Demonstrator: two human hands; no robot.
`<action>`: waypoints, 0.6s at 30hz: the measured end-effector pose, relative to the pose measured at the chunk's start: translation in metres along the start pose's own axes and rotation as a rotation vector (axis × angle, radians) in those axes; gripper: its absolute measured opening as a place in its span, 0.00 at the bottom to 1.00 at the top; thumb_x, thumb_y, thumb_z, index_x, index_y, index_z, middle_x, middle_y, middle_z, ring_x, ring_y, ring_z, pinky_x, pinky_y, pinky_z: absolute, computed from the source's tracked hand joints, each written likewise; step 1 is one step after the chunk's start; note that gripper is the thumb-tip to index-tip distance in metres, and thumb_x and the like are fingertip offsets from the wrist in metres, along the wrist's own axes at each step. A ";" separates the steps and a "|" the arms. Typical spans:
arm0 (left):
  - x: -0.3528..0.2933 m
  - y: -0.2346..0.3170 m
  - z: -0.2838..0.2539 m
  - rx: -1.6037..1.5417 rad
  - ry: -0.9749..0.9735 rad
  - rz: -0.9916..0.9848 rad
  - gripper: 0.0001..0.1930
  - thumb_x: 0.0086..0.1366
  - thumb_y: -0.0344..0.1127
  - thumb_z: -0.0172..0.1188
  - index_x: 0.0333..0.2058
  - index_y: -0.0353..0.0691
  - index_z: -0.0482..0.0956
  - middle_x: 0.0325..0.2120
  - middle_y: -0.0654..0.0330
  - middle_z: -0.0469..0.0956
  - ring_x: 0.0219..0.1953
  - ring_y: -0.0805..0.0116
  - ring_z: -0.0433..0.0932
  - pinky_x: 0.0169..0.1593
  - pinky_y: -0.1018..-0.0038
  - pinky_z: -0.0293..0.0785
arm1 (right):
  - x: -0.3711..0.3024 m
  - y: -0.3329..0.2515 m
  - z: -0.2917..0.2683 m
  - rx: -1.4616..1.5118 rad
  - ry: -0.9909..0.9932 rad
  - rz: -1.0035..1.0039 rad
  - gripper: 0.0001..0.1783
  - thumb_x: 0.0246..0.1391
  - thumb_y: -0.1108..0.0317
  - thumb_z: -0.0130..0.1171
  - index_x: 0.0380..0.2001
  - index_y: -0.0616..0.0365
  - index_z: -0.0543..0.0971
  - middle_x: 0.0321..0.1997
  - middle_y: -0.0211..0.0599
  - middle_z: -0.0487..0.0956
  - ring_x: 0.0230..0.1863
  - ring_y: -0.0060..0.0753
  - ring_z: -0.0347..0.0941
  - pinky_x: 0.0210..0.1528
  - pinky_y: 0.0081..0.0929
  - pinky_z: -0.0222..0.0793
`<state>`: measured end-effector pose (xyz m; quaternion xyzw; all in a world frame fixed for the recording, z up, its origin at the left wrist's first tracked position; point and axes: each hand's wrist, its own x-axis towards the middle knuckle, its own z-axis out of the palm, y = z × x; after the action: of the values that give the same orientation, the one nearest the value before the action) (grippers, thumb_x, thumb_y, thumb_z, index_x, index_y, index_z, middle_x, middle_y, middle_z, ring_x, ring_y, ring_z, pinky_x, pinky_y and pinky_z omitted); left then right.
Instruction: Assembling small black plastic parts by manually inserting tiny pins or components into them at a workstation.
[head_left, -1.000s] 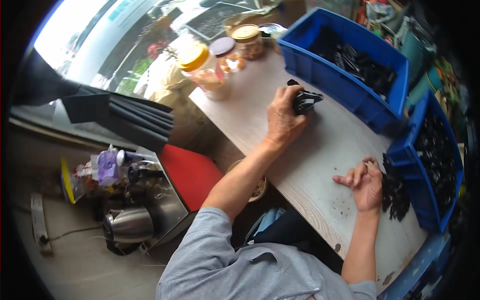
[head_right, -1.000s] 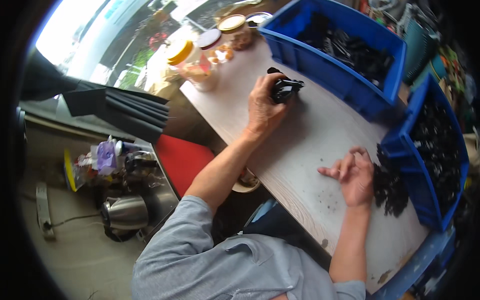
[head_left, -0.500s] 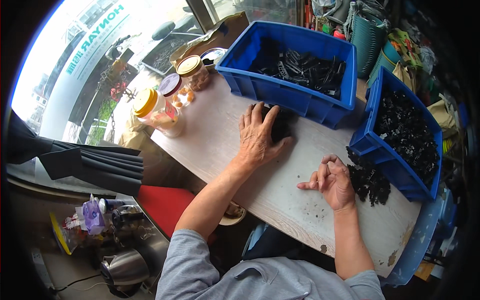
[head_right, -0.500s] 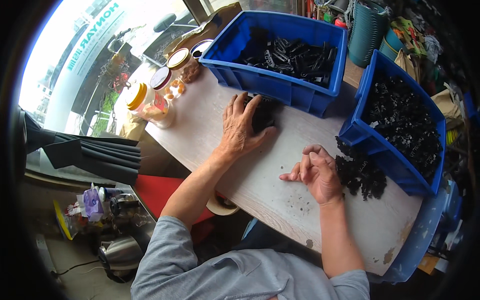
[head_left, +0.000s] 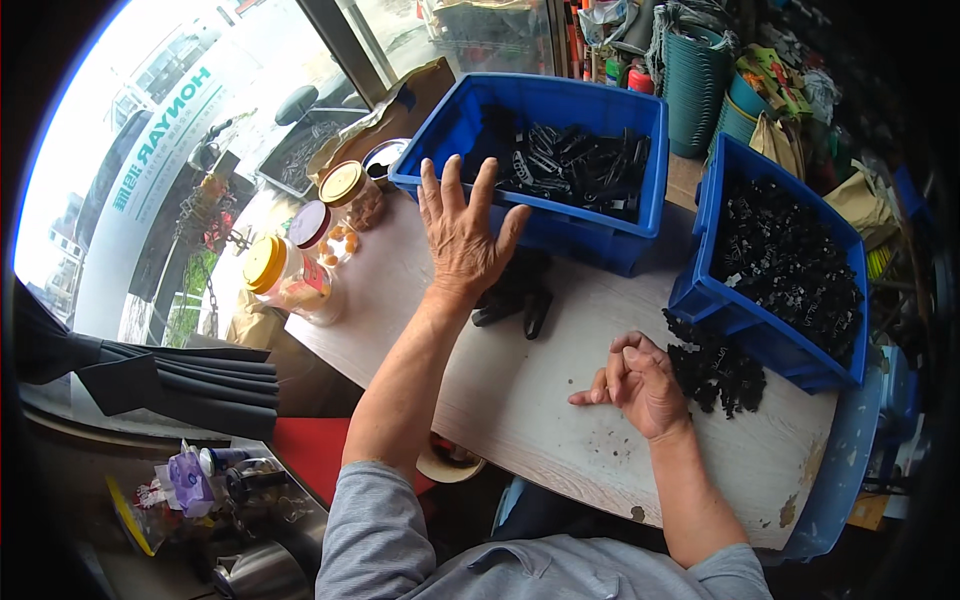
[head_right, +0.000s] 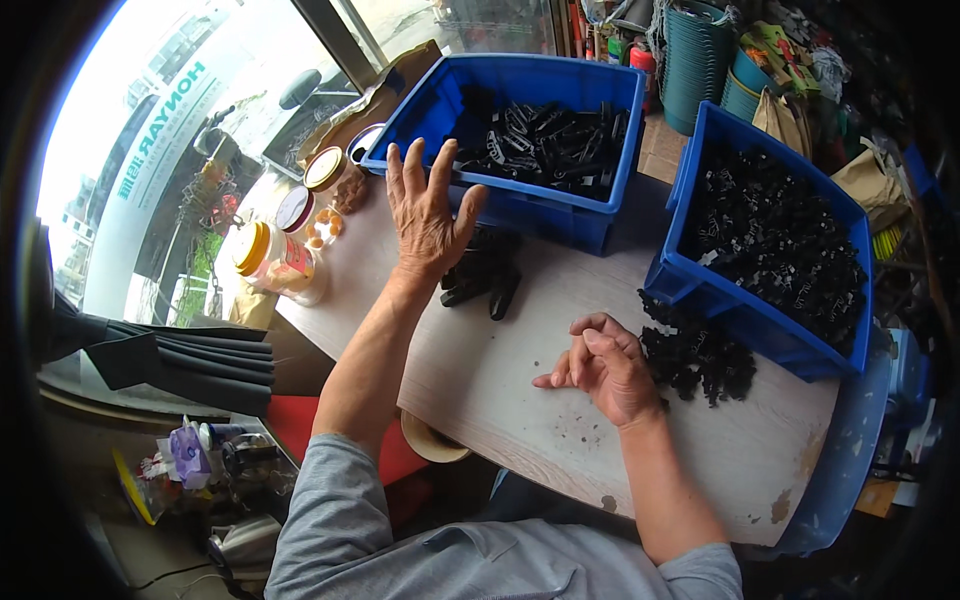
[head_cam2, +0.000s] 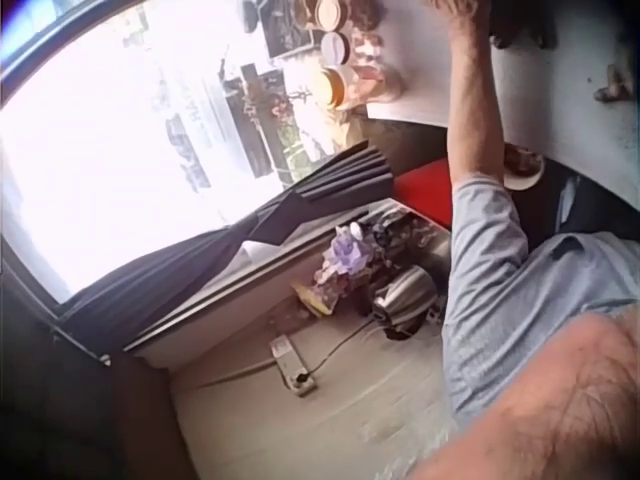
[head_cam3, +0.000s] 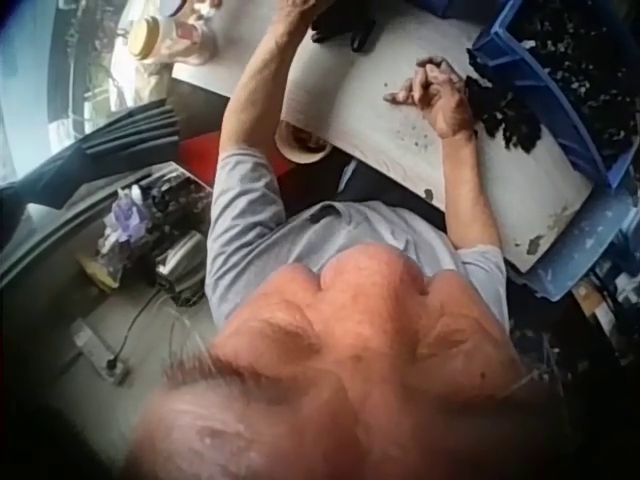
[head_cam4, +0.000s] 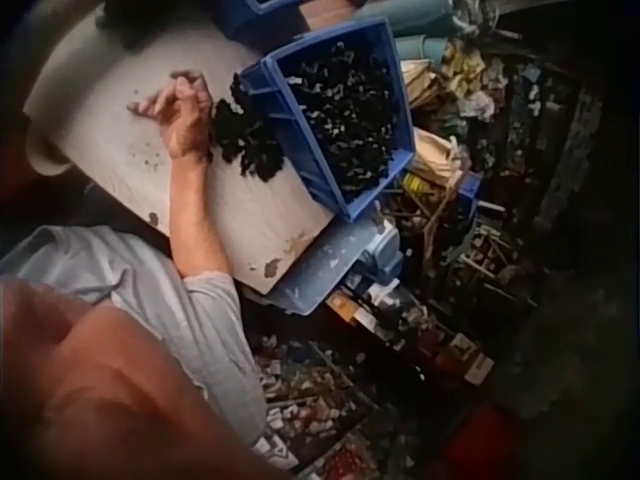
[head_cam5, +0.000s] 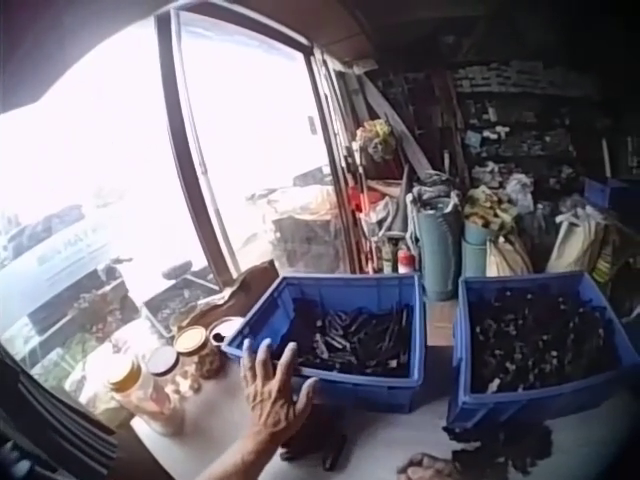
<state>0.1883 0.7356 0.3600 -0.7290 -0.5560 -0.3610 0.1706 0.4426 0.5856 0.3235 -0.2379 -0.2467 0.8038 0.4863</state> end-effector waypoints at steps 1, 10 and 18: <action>0.005 -0.005 0.002 0.014 -0.013 0.004 0.34 0.64 0.62 0.57 0.63 0.51 0.68 0.64 0.43 0.58 0.70 0.32 0.47 0.69 0.41 0.44 | 0.001 -0.002 -0.002 0.002 0.000 -0.004 0.11 0.63 0.64 0.52 0.45 0.57 0.72 0.18 0.36 0.72 0.29 0.39 0.77 0.47 0.63 0.77; 0.079 0.039 -0.009 -0.224 -0.391 -0.017 0.36 0.60 0.66 0.59 0.58 0.44 0.75 0.53 0.46 0.75 0.59 0.48 0.71 0.62 0.57 0.64 | 0.005 -0.026 -0.026 -0.020 0.017 -0.020 0.12 0.64 0.63 0.50 0.46 0.56 0.73 0.19 0.36 0.71 0.29 0.41 0.76 0.48 0.69 0.75; 0.160 0.060 0.073 -0.073 -1.236 0.065 0.55 0.48 0.65 0.70 0.71 0.53 0.56 0.61 0.45 0.67 0.63 0.44 0.67 0.65 0.58 0.65 | 0.009 -0.037 -0.032 0.011 0.026 0.005 0.10 0.64 0.64 0.50 0.44 0.57 0.74 0.19 0.36 0.71 0.29 0.42 0.77 0.48 0.69 0.75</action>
<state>0.2884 0.8738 0.4341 -0.8252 -0.5169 0.1144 -0.1970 0.4838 0.6137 0.3211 -0.2462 -0.2353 0.8032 0.4888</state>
